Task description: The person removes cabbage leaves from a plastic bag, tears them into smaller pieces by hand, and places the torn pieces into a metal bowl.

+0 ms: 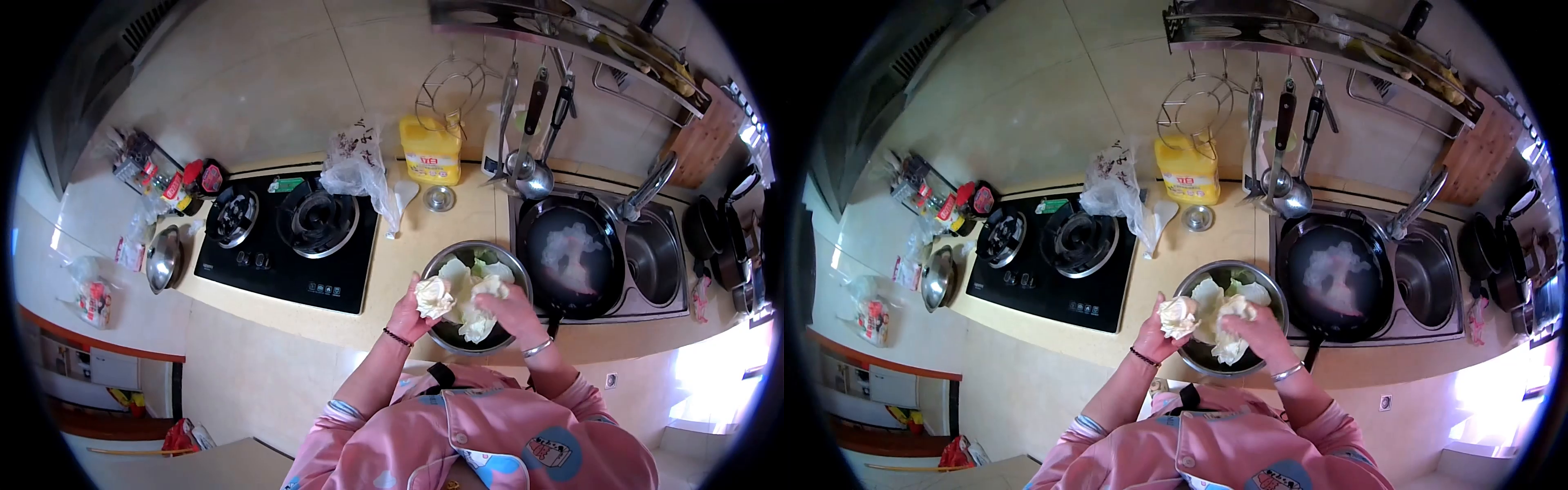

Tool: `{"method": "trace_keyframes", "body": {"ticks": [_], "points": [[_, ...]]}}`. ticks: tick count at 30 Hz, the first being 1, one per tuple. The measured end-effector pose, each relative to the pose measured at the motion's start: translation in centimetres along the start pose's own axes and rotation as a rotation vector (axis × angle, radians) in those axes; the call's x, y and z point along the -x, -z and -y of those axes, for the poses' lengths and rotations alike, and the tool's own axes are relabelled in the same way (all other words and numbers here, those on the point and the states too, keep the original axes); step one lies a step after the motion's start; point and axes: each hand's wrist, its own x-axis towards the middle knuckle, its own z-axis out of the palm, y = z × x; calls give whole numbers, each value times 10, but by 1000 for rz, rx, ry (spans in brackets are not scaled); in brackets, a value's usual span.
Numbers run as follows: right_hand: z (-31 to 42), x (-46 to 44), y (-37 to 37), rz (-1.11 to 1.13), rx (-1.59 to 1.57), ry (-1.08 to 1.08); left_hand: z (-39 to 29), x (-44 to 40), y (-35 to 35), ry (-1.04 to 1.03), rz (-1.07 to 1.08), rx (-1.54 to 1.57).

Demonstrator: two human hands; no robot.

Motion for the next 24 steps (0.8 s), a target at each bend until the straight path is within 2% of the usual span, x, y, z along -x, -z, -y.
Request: {"method": "trace_keyframes", "body": {"ticks": [2,3,4,6,8,10,11,12,14,19,22,24], "points": [[-6,-6,9,-198,242,178,3,2,-18,-104,-459,-106],[-9,-7,11,-299,362,265,2,4,-16,-69,-440,-146],[-12,-3,10,-302,363,263,5,4,-15,-66,-440,-145],[-9,2,0,-521,1314,547,7,1,-16,-82,-392,-80],[2,6,-8,-475,1198,559,8,4,-17,-68,-363,-64],[11,8,-16,-191,536,350,15,4,-11,-133,-193,-115],[18,10,-23,-153,408,320,18,3,-18,-191,-227,-203],[20,8,-25,-157,410,324,18,2,-20,-191,-223,-205],[21,6,-28,-147,664,692,18,5,-22,-176,-296,-621],[12,1,-16,26,705,755,14,8,-25,-127,-326,-826],[8,2,-15,-43,665,777,8,10,-30,-117,-272,-927],[5,3,-19,-198,609,627,6,12,-34,-32,-263,-790]]}}
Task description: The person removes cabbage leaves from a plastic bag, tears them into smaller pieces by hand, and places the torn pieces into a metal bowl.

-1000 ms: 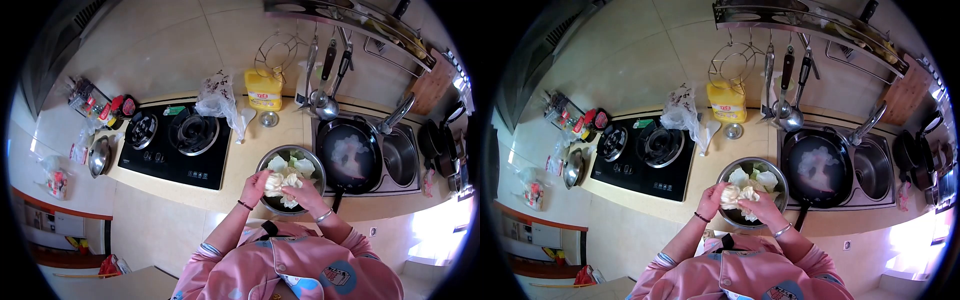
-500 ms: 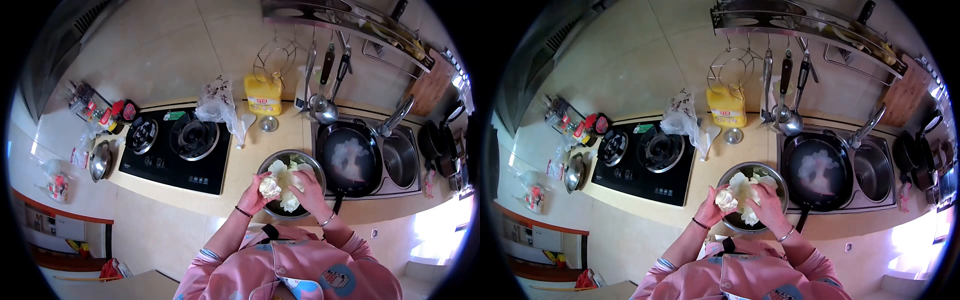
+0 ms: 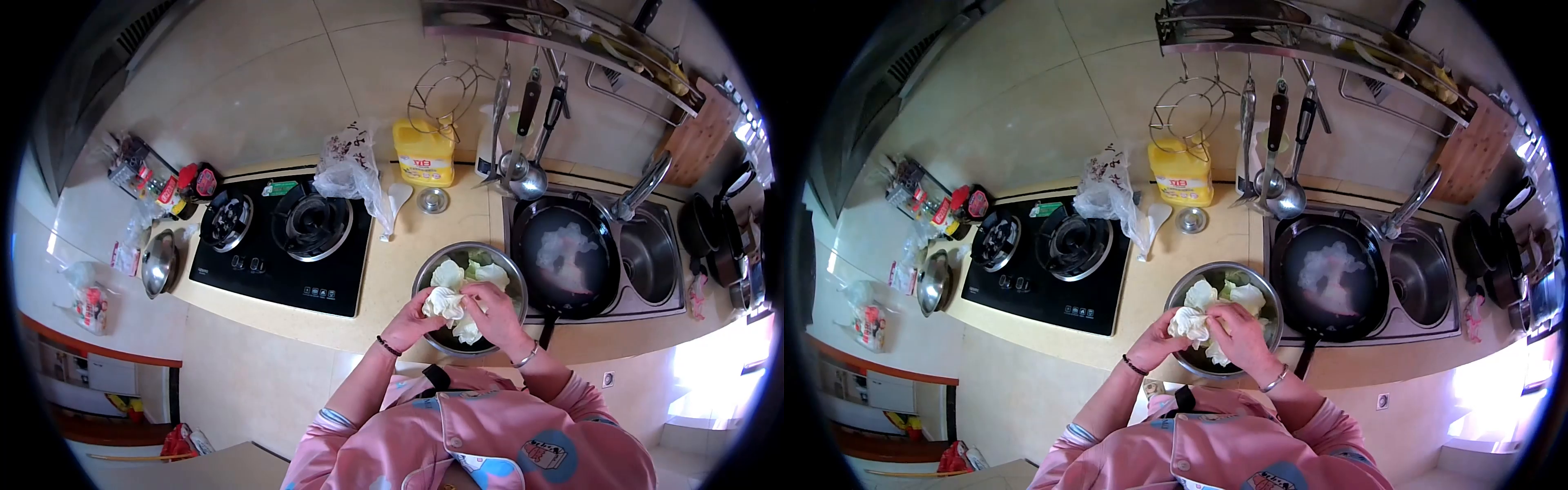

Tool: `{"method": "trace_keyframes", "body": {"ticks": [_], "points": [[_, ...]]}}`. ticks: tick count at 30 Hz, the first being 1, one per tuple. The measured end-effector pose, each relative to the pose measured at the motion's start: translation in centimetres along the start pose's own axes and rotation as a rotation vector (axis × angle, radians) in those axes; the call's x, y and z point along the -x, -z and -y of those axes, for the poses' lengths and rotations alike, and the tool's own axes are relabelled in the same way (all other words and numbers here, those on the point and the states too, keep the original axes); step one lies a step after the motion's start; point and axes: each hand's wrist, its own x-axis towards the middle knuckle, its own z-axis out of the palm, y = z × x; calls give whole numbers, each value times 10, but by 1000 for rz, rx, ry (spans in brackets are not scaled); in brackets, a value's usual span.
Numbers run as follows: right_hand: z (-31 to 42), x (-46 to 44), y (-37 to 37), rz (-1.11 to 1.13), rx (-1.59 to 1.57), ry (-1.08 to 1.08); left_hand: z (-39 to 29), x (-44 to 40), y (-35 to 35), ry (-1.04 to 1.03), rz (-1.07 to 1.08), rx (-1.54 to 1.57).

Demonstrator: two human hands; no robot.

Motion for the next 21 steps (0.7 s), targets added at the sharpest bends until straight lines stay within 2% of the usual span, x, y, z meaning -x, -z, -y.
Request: {"method": "trace_keyframes", "body": {"ticks": [1,3,4,7,9,10,12,13,15,19,21], "points": [[1,0,-2,1,2,2,2,-1,2,-3,0,1],[2,2,-6,15,-111,-314,8,-1,4,-2,55,84],[5,1,-6,13,-110,-313,9,-1,4,-4,56,83],[13,-3,1,53,-153,-191,7,2,-3,-87,16,130],[14,-5,5,173,44,88,15,3,-3,-147,-61,59],[13,-4,4,173,44,89,20,2,-3,-149,-62,59],[8,-2,-1,115,-50,-84,22,-4,-7,-71,-174,240],[7,-1,-5,114,-49,-81,24,-7,-13,-74,-173,240],[7,0,-15,-22,-56,-122,17,-9,-31,-66,-410,244],[18,-1,-11,22,-112,-263,9,-6,-32,-15,-523,128],[20,-4,-4,172,-177,-411,12,-6,-28,-11,-475,52]]}}
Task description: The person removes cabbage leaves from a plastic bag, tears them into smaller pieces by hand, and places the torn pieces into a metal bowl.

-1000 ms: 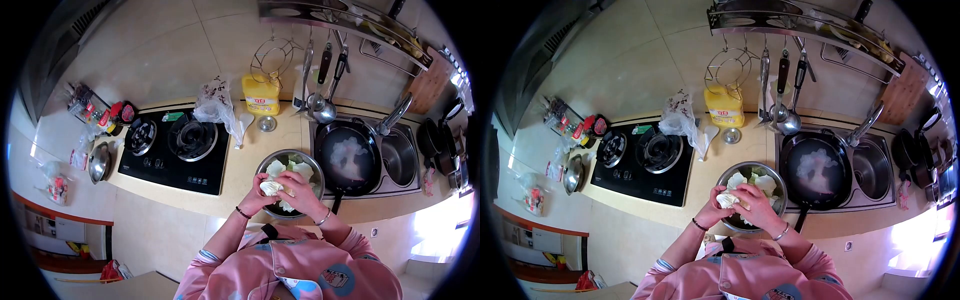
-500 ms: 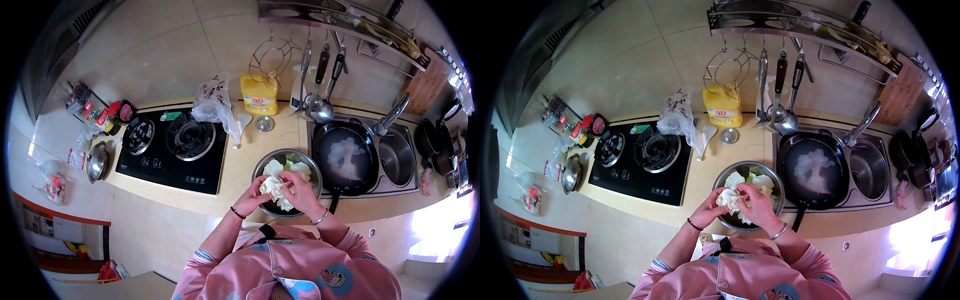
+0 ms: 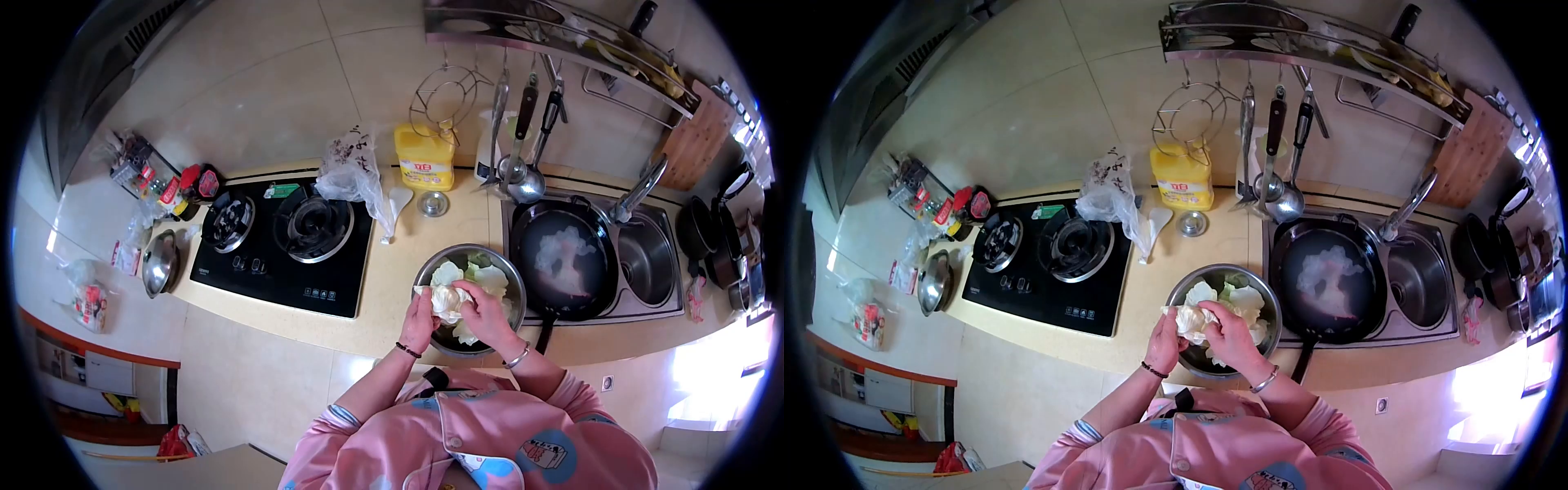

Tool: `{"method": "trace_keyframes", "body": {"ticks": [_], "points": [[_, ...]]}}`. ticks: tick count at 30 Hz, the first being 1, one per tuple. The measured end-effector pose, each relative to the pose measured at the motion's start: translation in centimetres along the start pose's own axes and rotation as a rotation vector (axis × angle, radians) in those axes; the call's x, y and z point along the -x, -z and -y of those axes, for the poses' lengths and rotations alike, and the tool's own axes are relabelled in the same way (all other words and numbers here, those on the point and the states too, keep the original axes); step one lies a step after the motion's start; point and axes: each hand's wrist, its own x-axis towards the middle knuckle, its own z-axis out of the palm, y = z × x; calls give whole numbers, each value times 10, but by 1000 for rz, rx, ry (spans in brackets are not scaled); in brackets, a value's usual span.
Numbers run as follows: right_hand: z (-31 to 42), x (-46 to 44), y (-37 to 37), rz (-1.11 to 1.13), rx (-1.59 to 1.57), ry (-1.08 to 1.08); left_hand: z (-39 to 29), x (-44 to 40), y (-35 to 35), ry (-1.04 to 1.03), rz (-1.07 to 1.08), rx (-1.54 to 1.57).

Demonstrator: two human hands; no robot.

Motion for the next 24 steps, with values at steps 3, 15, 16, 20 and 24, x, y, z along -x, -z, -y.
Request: {"method": "trace_keyframes", "body": {"ticks": [3,15,16,20,24], "points": [[-6,-1,-5,-80,-46,198,-1,0,-1,-97,22,-126],[-12,-5,13,61,-292,199,9,-14,25,-31,284,113],[-10,-6,15,83,-163,269,15,-17,28,-31,283,113],[-19,-7,20,118,-165,155,7,-11,12,2,303,131],[-11,0,16,33,111,331,9,-7,9,438,233,366]]}}
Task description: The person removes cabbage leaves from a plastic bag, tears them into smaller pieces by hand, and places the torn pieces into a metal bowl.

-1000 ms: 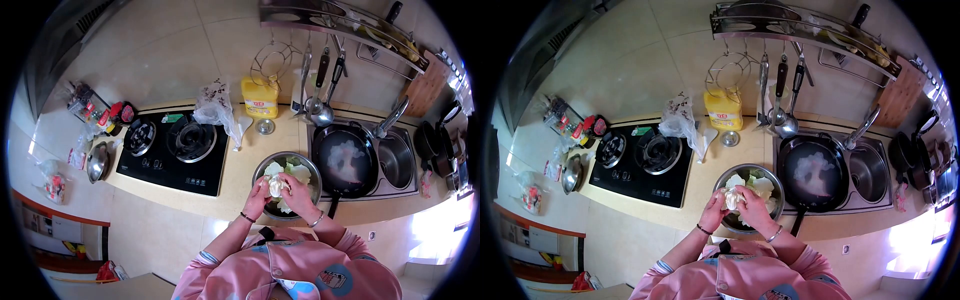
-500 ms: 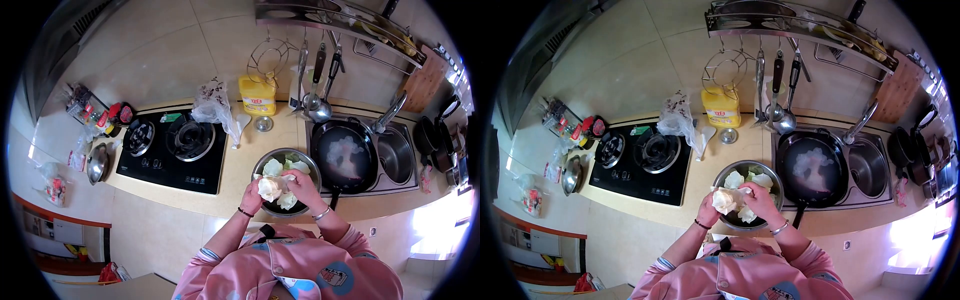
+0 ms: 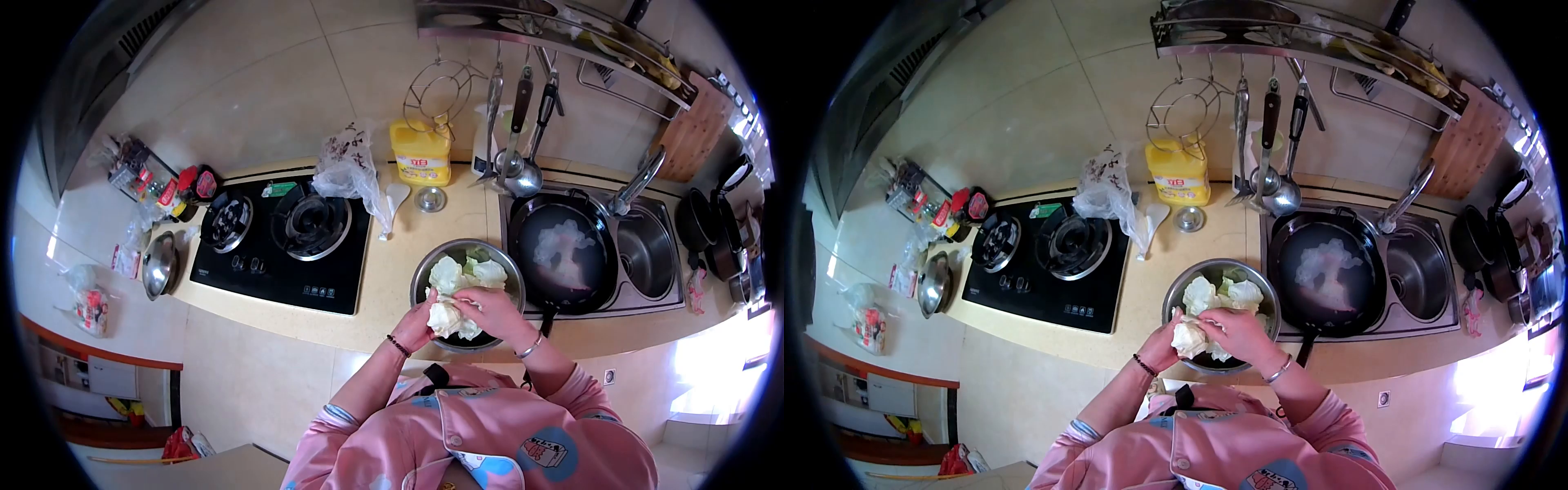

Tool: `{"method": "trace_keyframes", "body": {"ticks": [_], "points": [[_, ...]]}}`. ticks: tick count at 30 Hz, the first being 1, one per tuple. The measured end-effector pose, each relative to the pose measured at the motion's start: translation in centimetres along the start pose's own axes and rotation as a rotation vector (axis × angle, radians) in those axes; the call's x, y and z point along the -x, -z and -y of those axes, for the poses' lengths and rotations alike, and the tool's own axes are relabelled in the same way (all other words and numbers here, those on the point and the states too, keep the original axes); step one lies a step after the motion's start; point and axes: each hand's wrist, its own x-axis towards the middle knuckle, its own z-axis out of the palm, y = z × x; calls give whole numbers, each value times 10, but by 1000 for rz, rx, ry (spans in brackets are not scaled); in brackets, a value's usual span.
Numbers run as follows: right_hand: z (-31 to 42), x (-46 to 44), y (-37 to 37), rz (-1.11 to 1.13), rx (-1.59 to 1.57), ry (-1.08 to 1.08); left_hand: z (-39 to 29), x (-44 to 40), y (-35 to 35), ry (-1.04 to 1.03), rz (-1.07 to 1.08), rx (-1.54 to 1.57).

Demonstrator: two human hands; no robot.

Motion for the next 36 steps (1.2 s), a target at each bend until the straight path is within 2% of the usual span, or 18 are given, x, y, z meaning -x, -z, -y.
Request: {"method": "trace_keyframes", "body": {"ticks": [1,3,4,6,7,9,16,18,19,21,23,24,27,30,31,33,35,36], "points": [[1,-1,0,-3,124,68,1,0,4,0,0,0],[2,-3,3,20,104,72,0,2,15,-41,54,-357],[3,-4,4,43,84,76,0,1,19,-40,55,-358],[12,-5,7,53,-14,-29,-2,0,22,-209,80,-749],[15,-6,8,66,-111,-131,1,1,19,-209,82,-748],[2,-4,1,13,-245,-191,2,5,4,-645,117,-657],[-16,11,-19,-93,-576,-353,11,8,4,-692,122,-590],[-10,9,-17,-96,-663,-374,11,5,8,-827,100,-734],[-5,8,-12,-77,-495,-311,9,6,10,-829,96,-734],[8,5,-3,-56,-331,-246,-2,11,7,-582,89,-724],[18,2,5,-9,-72,55,-9,13,-1,-492,101,-686],[19,3,8,-2,-79,63,-11,16,-4,-408,108,-645],[12,-3,6,-4,203,190,2,0,8,-396,-13,-803],[17,-5,1,0,143,204,-13,11,9,-206,122,-862],[16,-4,-1,3,164,208,-11,12,10,-204,121,-861],[13,3,4,-19,220,173,5,4,3,-578,-49,-855],[17,2,-2,-64,-125,-189,7,6,-6,-559,-75,-676],[13,3,-9,-163,-162,-177,4,10,-14,-569,-76,-616]]}}
